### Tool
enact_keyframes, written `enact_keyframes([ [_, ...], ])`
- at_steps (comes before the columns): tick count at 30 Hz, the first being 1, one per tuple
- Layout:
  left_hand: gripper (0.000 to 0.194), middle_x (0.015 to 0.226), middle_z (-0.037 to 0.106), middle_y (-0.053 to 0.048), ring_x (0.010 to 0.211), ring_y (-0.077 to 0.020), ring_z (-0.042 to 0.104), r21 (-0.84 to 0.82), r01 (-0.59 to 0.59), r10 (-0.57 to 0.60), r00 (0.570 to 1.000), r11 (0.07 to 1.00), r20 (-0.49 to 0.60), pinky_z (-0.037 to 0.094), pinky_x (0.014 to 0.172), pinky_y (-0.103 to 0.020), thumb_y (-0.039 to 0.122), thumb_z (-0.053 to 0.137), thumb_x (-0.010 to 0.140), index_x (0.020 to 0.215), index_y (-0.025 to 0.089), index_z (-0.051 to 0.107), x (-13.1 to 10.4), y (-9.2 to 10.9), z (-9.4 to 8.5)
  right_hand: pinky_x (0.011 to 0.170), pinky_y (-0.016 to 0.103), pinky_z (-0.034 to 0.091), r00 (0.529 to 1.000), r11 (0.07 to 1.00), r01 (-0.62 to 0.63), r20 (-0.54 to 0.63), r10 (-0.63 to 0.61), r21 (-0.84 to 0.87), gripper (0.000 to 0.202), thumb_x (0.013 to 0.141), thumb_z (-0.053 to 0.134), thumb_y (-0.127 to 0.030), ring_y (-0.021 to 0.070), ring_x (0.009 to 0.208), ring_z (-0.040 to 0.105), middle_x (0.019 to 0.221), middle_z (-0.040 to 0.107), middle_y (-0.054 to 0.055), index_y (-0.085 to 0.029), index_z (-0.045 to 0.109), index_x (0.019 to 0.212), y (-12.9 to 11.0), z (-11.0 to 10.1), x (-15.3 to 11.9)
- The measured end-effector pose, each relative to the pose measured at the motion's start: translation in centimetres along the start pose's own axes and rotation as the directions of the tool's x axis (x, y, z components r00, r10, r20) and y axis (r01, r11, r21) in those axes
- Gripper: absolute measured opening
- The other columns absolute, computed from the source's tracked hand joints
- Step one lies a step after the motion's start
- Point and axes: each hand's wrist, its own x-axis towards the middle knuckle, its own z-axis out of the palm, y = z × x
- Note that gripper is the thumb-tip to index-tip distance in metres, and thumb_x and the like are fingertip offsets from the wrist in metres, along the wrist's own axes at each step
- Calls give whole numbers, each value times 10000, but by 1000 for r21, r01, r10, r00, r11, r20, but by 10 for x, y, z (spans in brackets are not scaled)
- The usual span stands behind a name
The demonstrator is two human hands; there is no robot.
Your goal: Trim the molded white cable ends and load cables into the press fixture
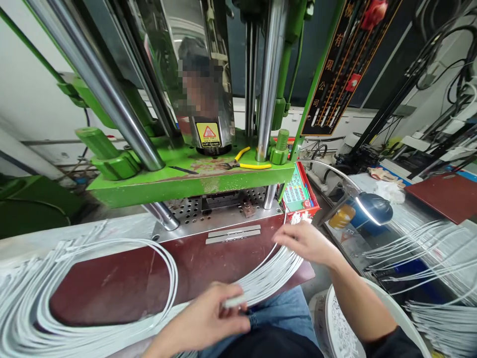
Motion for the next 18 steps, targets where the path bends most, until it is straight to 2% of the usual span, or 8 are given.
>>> enact_keyframes([
  [3,426,755,627,-21,630,-132,508,-269,-59,130,958,961,256,386,609,-241,477,612,781,1083,177,601,16,7,39,560,256,352,970,944,198,189,-151,-265,358,921,468,-466,148,565,586,622,658,32,-178,678,881,-21,28,-1],
  [6,486,581,551,7,434,-97,420,-663,81,9,991,744,131,323,462,-224,561,458,840,1042,129,552,46,4,85,553,278,379,902,856,394,318,-291,-335,283,906,492,-357,171,561,581,575,631,39,-161,654,782,-26,52,-2],
  [8,455,507,442,63,376,-68,285,-761,58,-70,997,646,17,226,392,-206,570,486,826,959,138,538,60,-1,105,647,292,439,893,864,442,209,-399,-241,227,911,490,-280,181,686,609,678,657,54,-153,650,810,-19,57,-2],
  [10,432,485,371,88,373,-59,206,-770,20,-74,997,638,-36,172,372,-204,579,476,841,907,155,526,65,-4,111,815,326,458,911,915,390,-103,-400,-107,166,907,511,-252,197,910,603,905,672,86,-156,643,940,-7,56,-4],
  [12,449,477,358,86,378,-60,205,-733,-5,-38,998,680,-42,176,376,-204,589,408,877,883,157,530,63,-5,108,949,373,418,869,969,238,-461,-180,70,216,908,521,-258,206,1083,544,1111,621,102,-181,597,1095,7,52,-5],
  [14,477,486,378,71,398,-64,256,-668,-18,-17,999,744,-47,208,393,-200,586,371,894,874,146,554,59,-8,103,981,399,411,781,926,72,-598,179,370,307,919,510,-326,209,1148,511,1223,564,107,-208,531,1201,20,52,-3],
  [16,500,481,398,59,400,-64,296,-608,-2,-6,1000,794,-12,227,399,-197,586,374,892,854,131,577,56,-13,101,914,409,471,782,672,-21,-407,472,740,401,936,438,-453,219,1114,546,1264,536,125,-207,473,1250,31,55,3],
  [18,519,463,425,50,359,-60,309,-606,67,-33,997,792,68,224,374,-199,600,387,878,825,123,584,58,-21,104,781,413,529,861,274,-88,-65,504,958,510,939,321,-561,229,967,627,1225,563,158,-176,449,1249,36,60,11],
])
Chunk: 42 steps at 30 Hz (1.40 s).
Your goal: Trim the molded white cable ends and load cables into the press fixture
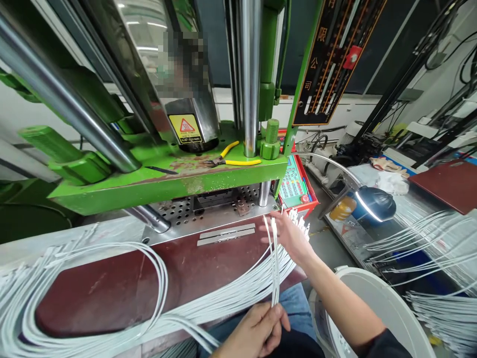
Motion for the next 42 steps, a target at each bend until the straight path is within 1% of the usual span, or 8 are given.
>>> enact_keyframes([
  [12,378,518,525,30,355,-66,420,-343,-241,151,951,908,-269,317,393,-199,508,525,857,841,132,558,60,38,16,595,312,524,934,950,-194,343,101,246,483,938,360,-544,193,654,672,788,693,93,-140,583,1082,0,10,23],
  [16,343,494,511,33,328,-63,389,-382,-132,82,986,915,-144,288,367,-198,467,536,862,835,126,563,58,32,12,631,328,534,910,970,-171,404,88,173,558,904,396,-605,206,702,681,839,699,105,-113,619,1044,-8,-4,38],
  [23,292,557,562,8,390,-111,494,-521,-267,171,959,811,-226,398,420,-242,410,582,841,885,120,585,64,44,9,816,356,516,617,953,-45,742,262,-298,644,890,394,-630,213,882,677,967,703,166,-66,679,1012,-23,-12,34],
  [26,296,587,578,2,436,-117,525,-515,-299,197,949,804,-244,416,470,-247,403,593,840,911,116,593,65,46,5,883,352,489,670,892,157,710,220,-424,615,896,378,-621,212,1032,627,1121,666,138,-120,662,1114,-31,-8,33],
  [30,320,654,626,-31,570,-148,593,-469,-310,199,942,827,-272,459,615,-286,424,605,834,914,115,596,55,39,-1,897,340,484,566,804,230,748,348,-549,605,920,327,-604,195,992,645,1058,694,102,-143,682,1085,-36,1,38],
  [33,323,679,637,-38,635,-160,609,-427,-352,189,907,833,-377,466,677,-304,433,608,831,913,121,594,41,33,-13,849,334,506,713,796,260,665,223,-546,501,940,377,-533,184,942,655,1026,700,86,-154,656,1111,-28,12,48],
  [36,306,646,601,-6,565,-140,565,-393,-455,198,816,799,-543,455,599,-289,428,596,839,933,137,586,22,29,-35,841,341,498,819,605,427,571,56,-672,326,897,546,-421,189,908,649,1004,696,69,-174,649,1084,-8,29,56],
  [42,326,636,568,15,537,-111,516,-228,-514,184,630,827,-755,430,550,-254,413,587,851,1035,144,568,-8,23,-76,830,387,475,824,-115,561,567,-23,-820,329,804,679,-355,274,1018,542,1047,592,132,-128,619,1035,43,69,55],
])
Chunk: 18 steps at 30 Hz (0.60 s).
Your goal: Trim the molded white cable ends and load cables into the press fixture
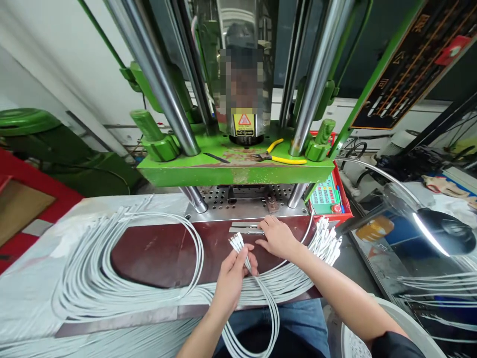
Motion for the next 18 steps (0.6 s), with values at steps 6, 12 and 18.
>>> enact_keyframes([
  [6,339,670,597,-5,554,-128,548,-31,38,-37,998,999,53,445,564,-267,429,600,829,1008,141,587,5,0,4,805,377,468,1000,993,-3,1,3,-115,245,868,588,-293,271,979,530,1021,569,129,-131,602,1052,-12,17,7],
  [12,325,687,605,-10,609,-145,587,-40,73,-68,993,997,99,465,621,-286,414,618,815,1003,150,602,7,3,9,762,317,466,999,999,33,25,-34,42,163,929,489,-270,229,948,566,1010,594,99,-153,598,957,-5,19,14],
  [18,367,715,644,-26,538,-125,561,43,77,-81,991,996,110,451,567,-276,442,602,823,1038,147,561,9,0,10,715,309,470,995,828,-73,-12,96,555,201,917,510,-333,179,785,621,909,660,57,-171,535,1035,7,1,26],
])
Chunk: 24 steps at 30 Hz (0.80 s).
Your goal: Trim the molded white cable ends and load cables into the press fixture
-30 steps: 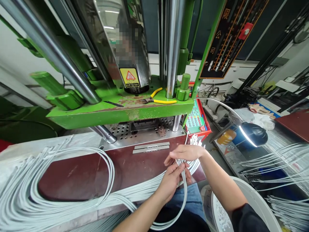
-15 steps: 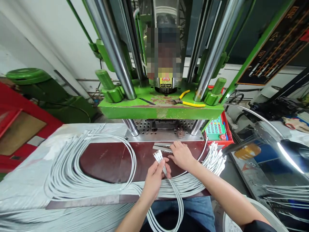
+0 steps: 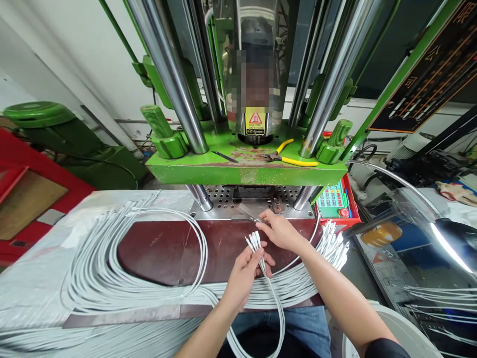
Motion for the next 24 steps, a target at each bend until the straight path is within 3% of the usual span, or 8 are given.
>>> enact_keyframes([
  [3,293,699,644,-15,506,-112,548,47,-8,8,1000,999,2,428,541,-258,428,579,847,952,157,544,3,-2,2,556,249,451,996,913,-83,47,70,400,289,867,564,-418,119,585,560,767,646,20,-170,559,1016,4,-6,6],
  [7,261,660,628,-5,451,-92,514,144,6,-6,1000,990,-6,389,495,-241,410,580,849,875,151,554,7,-1,3,475,233,411,985,763,-171,110,131,623,412,838,569,-461,90,488,483,691,615,11,-134,617,1084,15,-7,4],
  [12,262,590,591,13,401,-76,474,211,62,-60,998,975,-14,381,461,-231,409,612,816,801,150,575,12,-1,6,514,244,435,975,702,-220,131,179,677,421,814,607,-433,104,533,518,705,656,28,-134,669,1105,26,-11,-2],
  [18,264,492,515,48,349,-56,401,246,103,-103,995,964,-15,351,405,-208,401,662,762,734,149,588,18,-2,11,536,235,429,980,689,-192,178,92,698,419,811,615,-418,86,514,515,701,669,20,-150,683,1126,31,-15,-2],
  [24,266,478,503,55,329,-52,374,267,119,-98,991,956,-90,342,372,-202,386,663,744,675,157,546,21,-4,14,527,228,416,978,688,-198,193,85,698,405,815,609,-392,80,507,502,694,661,17,-154,684,1133,33,-13,-3],
])
